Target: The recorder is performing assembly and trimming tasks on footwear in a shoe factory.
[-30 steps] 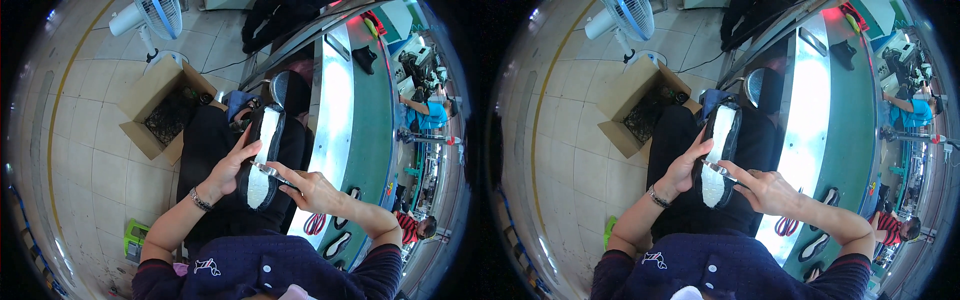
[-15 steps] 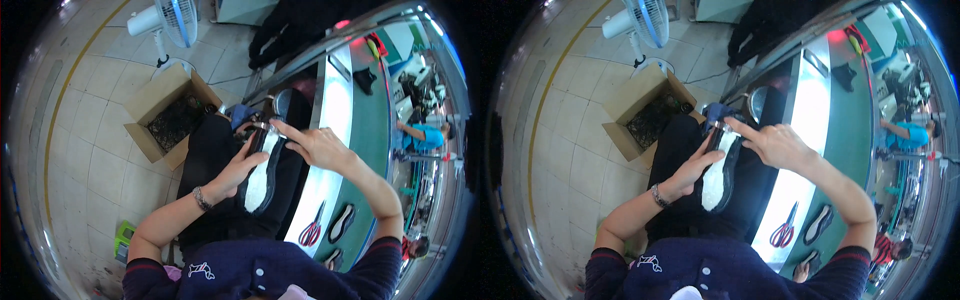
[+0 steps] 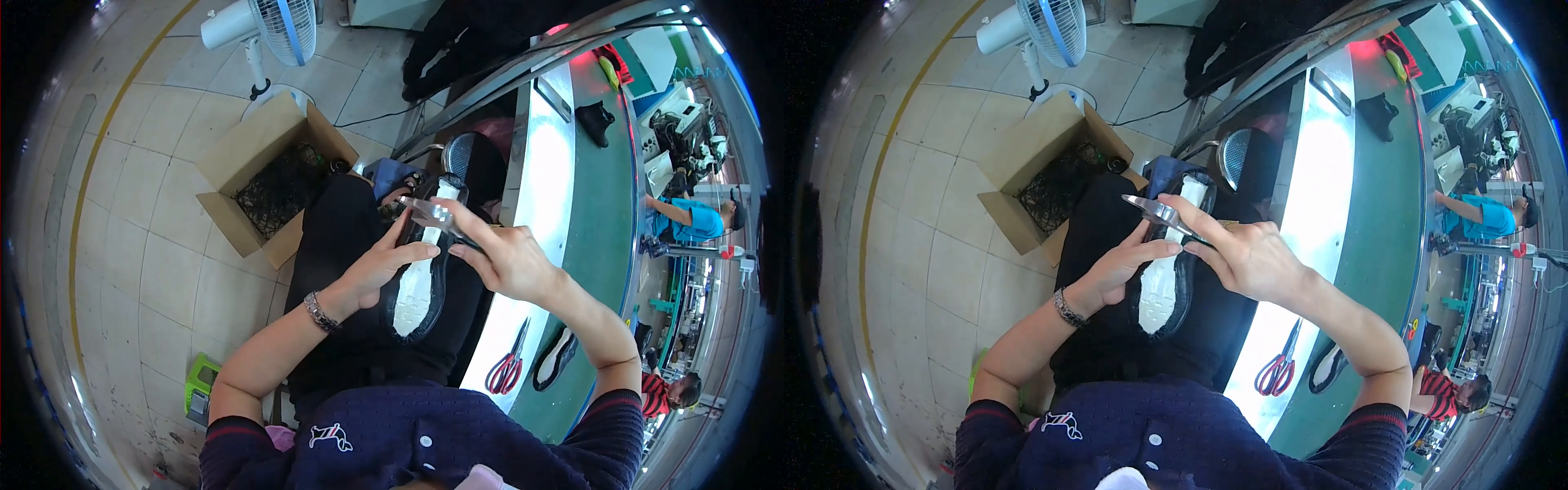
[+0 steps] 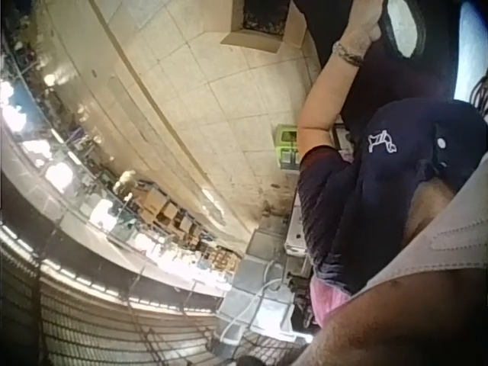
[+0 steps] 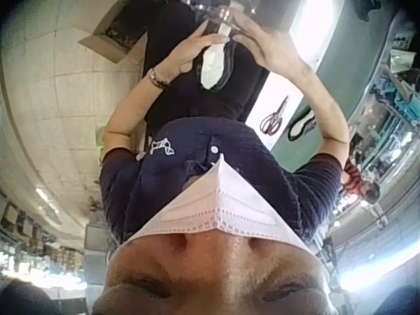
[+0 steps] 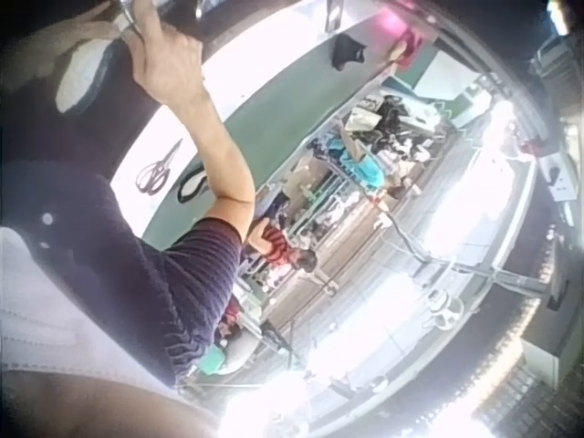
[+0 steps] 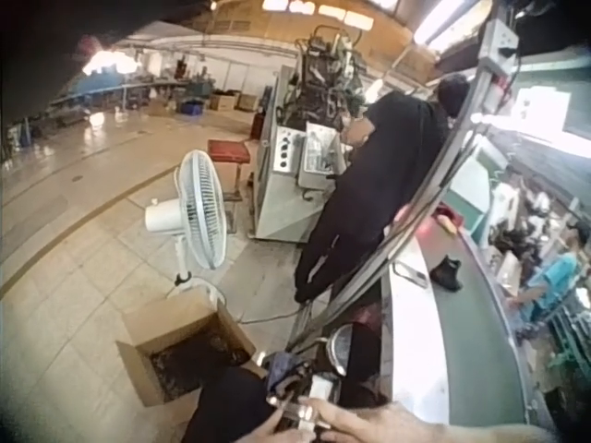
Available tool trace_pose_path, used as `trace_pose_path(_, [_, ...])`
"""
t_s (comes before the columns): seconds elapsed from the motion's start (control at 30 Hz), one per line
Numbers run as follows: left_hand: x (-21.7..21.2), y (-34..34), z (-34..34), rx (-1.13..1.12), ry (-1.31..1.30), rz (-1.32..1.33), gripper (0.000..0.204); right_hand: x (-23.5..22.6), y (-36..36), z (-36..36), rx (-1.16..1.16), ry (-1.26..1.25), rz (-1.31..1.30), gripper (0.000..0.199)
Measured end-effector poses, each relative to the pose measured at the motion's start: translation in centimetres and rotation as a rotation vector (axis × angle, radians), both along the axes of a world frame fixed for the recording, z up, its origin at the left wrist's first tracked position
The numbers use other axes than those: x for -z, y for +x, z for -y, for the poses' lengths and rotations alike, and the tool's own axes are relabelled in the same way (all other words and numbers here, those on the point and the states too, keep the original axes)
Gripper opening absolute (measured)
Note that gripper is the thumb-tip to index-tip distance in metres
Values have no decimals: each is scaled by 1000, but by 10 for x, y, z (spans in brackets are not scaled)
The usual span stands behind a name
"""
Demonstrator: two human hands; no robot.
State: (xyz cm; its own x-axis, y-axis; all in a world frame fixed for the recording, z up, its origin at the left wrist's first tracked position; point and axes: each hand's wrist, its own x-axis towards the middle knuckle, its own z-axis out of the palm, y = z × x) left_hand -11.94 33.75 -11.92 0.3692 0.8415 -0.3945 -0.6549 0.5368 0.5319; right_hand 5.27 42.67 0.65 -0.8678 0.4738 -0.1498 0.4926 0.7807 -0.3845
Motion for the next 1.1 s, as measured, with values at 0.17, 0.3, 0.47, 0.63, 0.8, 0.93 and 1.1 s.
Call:
trace_pose_path(0.17, [3, -8, 1, 42, 33, 15, 91, -14, -15, -2, -69, 16, 328, 69])
trace_pose_path(0.3, [4, -9, 5, 90, 21, 27, 96, -9, -11, 10, -73, -56, 190, 71])
trace_pose_path(0.47, [14, 6, 34, -111, 0, 300, 76, 6, -6, 14, -44, -118, 287, 69])
trace_pose_path(0.63, [9, 20, 43, -193, -11, 246, 71, 7, -3, 13, 15, -151, 285, 70])
trace_pose_path(0.8, [-5, 21, 43, -224, -46, -10, 78, -9, -6, 14, -59, -59, 195, 70])
trace_pose_path(0.93, [-3, 15, 43, -105, -78, 14, 88, -13, -3, 20, -92, -138, -215, 68])
trace_pose_path(1.1, [1, 8, 39, -94, -34, 49, 98, -21, -17, 15, -164, -63, 397, 68])
